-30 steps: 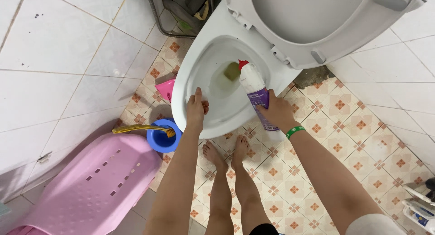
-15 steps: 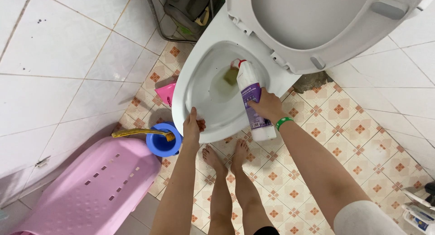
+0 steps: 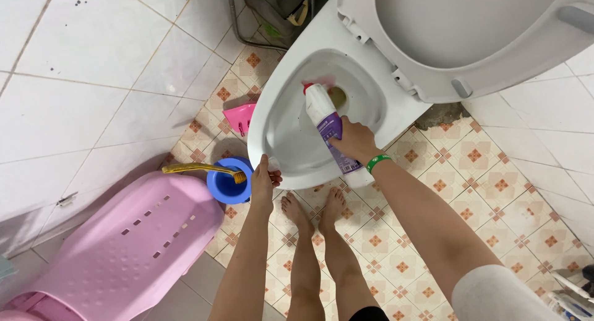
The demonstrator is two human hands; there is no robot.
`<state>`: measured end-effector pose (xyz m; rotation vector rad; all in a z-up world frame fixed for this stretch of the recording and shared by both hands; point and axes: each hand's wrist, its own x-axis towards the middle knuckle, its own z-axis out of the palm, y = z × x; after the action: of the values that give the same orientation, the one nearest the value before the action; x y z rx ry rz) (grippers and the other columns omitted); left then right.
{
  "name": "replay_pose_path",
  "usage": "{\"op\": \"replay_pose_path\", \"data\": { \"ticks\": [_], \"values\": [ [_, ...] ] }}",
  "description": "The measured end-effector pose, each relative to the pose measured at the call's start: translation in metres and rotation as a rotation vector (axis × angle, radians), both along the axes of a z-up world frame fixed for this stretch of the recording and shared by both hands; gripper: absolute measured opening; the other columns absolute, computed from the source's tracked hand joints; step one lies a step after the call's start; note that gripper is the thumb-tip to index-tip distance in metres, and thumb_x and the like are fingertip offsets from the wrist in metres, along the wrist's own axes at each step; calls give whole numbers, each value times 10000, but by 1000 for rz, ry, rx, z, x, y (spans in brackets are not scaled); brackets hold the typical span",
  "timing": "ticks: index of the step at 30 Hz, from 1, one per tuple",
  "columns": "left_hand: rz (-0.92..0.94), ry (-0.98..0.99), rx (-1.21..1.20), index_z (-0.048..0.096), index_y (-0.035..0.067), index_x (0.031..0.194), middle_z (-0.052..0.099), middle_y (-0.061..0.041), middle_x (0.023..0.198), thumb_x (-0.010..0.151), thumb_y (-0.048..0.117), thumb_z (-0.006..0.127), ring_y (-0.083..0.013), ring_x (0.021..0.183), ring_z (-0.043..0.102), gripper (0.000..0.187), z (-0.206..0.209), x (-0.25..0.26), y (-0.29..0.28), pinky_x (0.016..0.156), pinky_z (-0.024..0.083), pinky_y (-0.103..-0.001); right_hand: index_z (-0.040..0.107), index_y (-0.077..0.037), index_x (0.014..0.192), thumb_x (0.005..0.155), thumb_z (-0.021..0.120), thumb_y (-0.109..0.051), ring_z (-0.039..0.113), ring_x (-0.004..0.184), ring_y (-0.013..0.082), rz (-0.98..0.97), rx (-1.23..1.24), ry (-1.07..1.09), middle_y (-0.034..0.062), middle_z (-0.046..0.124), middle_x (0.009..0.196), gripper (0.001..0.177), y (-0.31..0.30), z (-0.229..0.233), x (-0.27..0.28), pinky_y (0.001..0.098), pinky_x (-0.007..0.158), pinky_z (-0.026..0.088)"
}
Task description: Cleaning a toilet bowl and its exterior using a brush and cleaning solution.
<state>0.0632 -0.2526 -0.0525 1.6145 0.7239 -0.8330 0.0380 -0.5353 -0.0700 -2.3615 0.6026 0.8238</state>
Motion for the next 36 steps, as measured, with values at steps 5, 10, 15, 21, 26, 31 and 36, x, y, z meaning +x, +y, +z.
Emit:
{"op": "replay_pose_path", "data": {
  "ticks": [5, 10, 15, 21, 26, 31, 36],
  "values": [
    [63, 0, -43, 663, 34, 979, 624, -42, 735, 1012, 541, 508, -137, 654, 590, 531, -9, -5, 11, 634, 482, -292, 538, -67, 1243, 826, 736, -445, 736, 831, 342, 164, -31, -35, 159, 740, 913, 597, 20, -1, -13, 467, 742, 600],
    [101, -19, -44, 652, 36, 964, 632, -41, 742, 1016, 539, 504, -138, 658, 600, 527, -10, -5, 17, 632, 479, -291, 533, -82, 1241, 838, 718, -443, 731, 811, 338, 325, -42, -29, 148, 733, 889, 572, 34, 11, -33, 475, 726, 594],
    [95, -29, -32, 656, 49, 972, 631, -39, 741, 1009, 552, 482, -135, 656, 604, 534, -11, -6, 19, 625, 478, -287, 515, -111, 1283, 873, 692, -430, 735, 801, 318, 451, -15, 47, 140, 722, 884, 549, 37, 28, -61, 458, 718, 600],
    [80, -25, -51, 651, 38, 974, 634, -41, 749, 1009, 553, 498, -135, 662, 604, 538, -14, -9, 19, 633, 483, -287, 515, -114, 1288, 887, 688, -444, 740, 798, 292, 465, -43, 138, 122, 735, 880, 548, 17, 34, -103, 440, 730, 597],
    [30, 0, -37, 655, 41, 969, 629, -41, 749, 1010, 564, 496, -133, 663, 603, 548, -16, -9, 14, 643, 495, -287, 512, -123, 1294, 887, 684, -460, 755, 793, 285, 334, -92, 179, 120, 740, 896, 555, -19, 36, -136, 438, 713, 613],
    [14, 16, -50, 657, 37, 954, 629, -49, 744, 1000, 551, 521, -145, 646, 598, 533, -18, -2, -1, 635, 490, -293, 470, -121, 1360, 859, 696, -473, 762, 808, 317, 134, -183, 170, 140, 747, 893, 653, -60, 40, -144, 454, 717, 623],
    [-16, 24, -65, 651, 20, 905, 628, -68, 727, 1008, 542, 520, -157, 622, 594, 548, -17, 1, -14, 618, 487, -302, 528, -96, 1226, 884, 676, -513, 756, 841, 365, -73, -258, 165, 171, 745, 913, 559, -89, 36, -132, 489, 732, 619]
  ]
}}
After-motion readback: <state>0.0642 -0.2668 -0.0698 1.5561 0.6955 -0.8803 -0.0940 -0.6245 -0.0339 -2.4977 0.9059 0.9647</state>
